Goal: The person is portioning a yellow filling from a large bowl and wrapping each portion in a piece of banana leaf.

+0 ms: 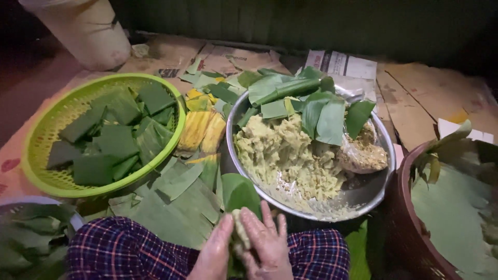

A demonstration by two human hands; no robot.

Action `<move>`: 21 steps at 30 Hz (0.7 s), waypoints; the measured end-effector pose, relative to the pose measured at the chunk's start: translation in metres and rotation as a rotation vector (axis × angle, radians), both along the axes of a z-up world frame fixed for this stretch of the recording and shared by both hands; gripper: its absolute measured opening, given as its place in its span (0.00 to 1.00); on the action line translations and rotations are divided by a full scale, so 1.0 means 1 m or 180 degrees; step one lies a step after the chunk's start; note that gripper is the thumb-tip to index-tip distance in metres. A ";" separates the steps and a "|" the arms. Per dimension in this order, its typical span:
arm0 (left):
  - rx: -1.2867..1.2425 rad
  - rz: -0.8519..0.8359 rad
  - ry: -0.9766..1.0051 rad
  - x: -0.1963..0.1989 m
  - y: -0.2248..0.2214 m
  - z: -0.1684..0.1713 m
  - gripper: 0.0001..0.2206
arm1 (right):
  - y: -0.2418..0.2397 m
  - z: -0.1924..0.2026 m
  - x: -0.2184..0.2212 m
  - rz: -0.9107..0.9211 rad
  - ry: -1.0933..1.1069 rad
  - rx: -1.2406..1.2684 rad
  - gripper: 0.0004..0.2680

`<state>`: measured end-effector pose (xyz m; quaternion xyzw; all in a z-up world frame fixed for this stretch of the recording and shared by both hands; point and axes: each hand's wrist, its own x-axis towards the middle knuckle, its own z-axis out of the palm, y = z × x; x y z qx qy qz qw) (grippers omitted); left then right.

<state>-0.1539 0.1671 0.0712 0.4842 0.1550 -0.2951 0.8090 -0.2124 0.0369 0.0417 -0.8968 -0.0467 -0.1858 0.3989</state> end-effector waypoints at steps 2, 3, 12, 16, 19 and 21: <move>-0.0270 -0.0098 -0.0409 -0.006 0.006 -0.034 0.26 | 0.000 0.002 0.000 -0.0317 -0.0166 0.0093 0.22; -0.0855 -0.0159 -0.0178 -0.006 0.014 -0.051 0.27 | -0.001 0.006 -0.002 -0.0291 -0.0302 0.0461 0.17; 0.2762 -0.0483 -0.0331 0.051 0.074 -0.315 0.22 | -0.037 0.025 0.054 0.0489 0.0974 0.0725 0.29; 0.0445 0.0814 0.0638 0.059 0.055 -0.131 0.19 | -0.103 -0.012 0.109 0.0160 0.2926 -0.0042 0.28; 0.0296 0.1272 0.0731 0.059 0.058 -0.181 0.18 | -0.111 -0.034 0.122 0.0187 0.3285 0.0154 0.27; -0.0589 0.0636 0.0284 0.058 0.042 -0.132 0.16 | -0.109 -0.020 0.123 0.0098 0.3299 0.0099 0.21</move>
